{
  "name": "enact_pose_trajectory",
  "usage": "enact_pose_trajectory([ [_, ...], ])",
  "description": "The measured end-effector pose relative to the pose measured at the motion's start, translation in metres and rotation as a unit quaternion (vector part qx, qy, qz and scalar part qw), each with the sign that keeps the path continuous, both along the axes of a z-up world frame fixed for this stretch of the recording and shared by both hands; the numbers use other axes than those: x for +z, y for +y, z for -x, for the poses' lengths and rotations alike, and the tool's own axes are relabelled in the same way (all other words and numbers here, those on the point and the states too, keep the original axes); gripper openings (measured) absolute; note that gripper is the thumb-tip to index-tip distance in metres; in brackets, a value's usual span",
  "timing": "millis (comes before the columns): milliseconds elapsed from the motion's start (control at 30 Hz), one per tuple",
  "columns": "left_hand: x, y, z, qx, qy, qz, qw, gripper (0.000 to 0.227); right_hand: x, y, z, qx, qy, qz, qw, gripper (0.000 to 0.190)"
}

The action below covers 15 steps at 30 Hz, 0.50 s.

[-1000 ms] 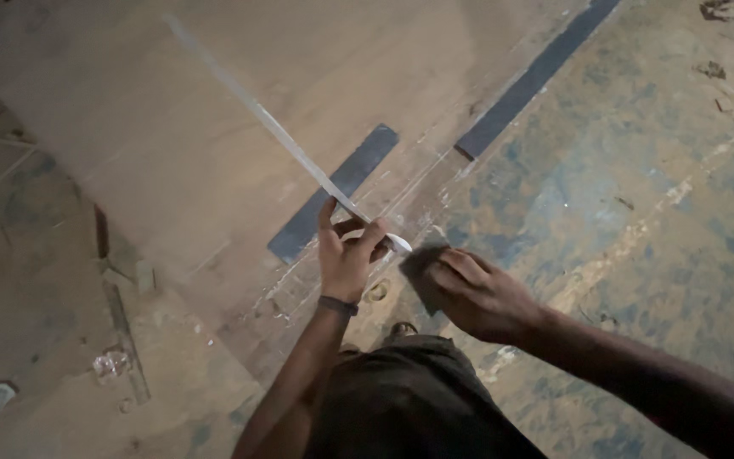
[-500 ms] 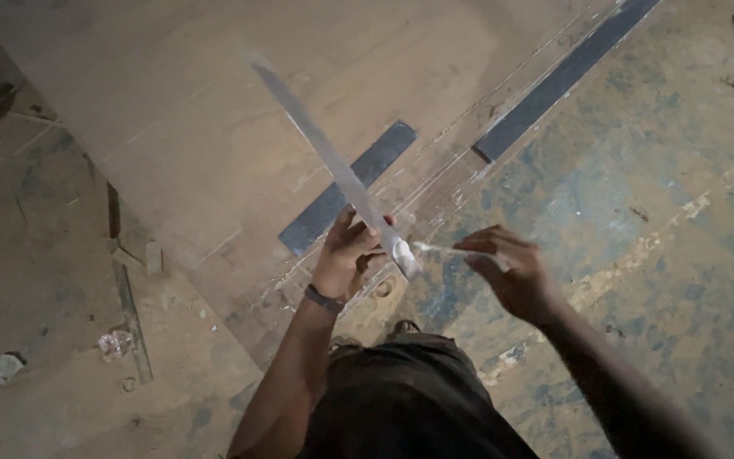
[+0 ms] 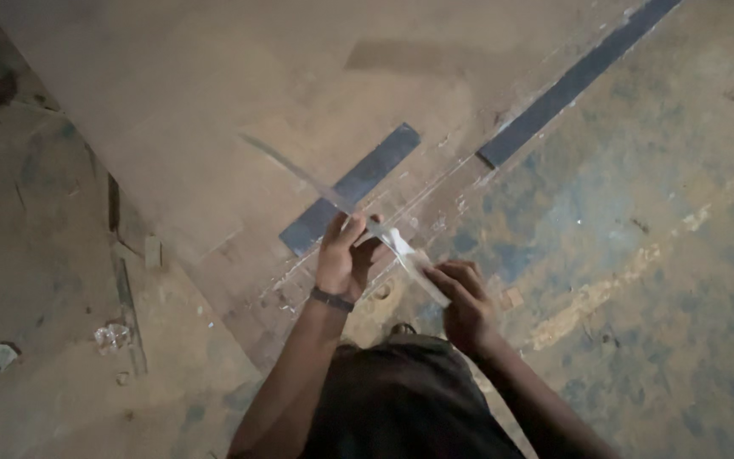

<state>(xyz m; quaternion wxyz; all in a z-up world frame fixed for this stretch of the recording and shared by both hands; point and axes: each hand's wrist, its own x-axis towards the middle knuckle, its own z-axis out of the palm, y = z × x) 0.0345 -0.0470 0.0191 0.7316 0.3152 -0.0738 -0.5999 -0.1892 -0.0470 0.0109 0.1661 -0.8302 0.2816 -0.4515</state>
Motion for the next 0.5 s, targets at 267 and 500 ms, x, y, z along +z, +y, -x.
enact_pose_trajectory([
  [267, 0.026, -0.009, -0.006, 0.09, 0.02, 0.128, 0.987, 0.03, 0.004, -0.01, 0.031, 0.043, -0.385, -0.482, 0.786, 0.017],
  [500, 0.041, -0.026, 0.015, 0.086, 0.088, 0.134, 0.983, 0.035, 0.027, -0.006, -0.043, 0.0, -0.536, -0.589, 0.604, 0.012],
])
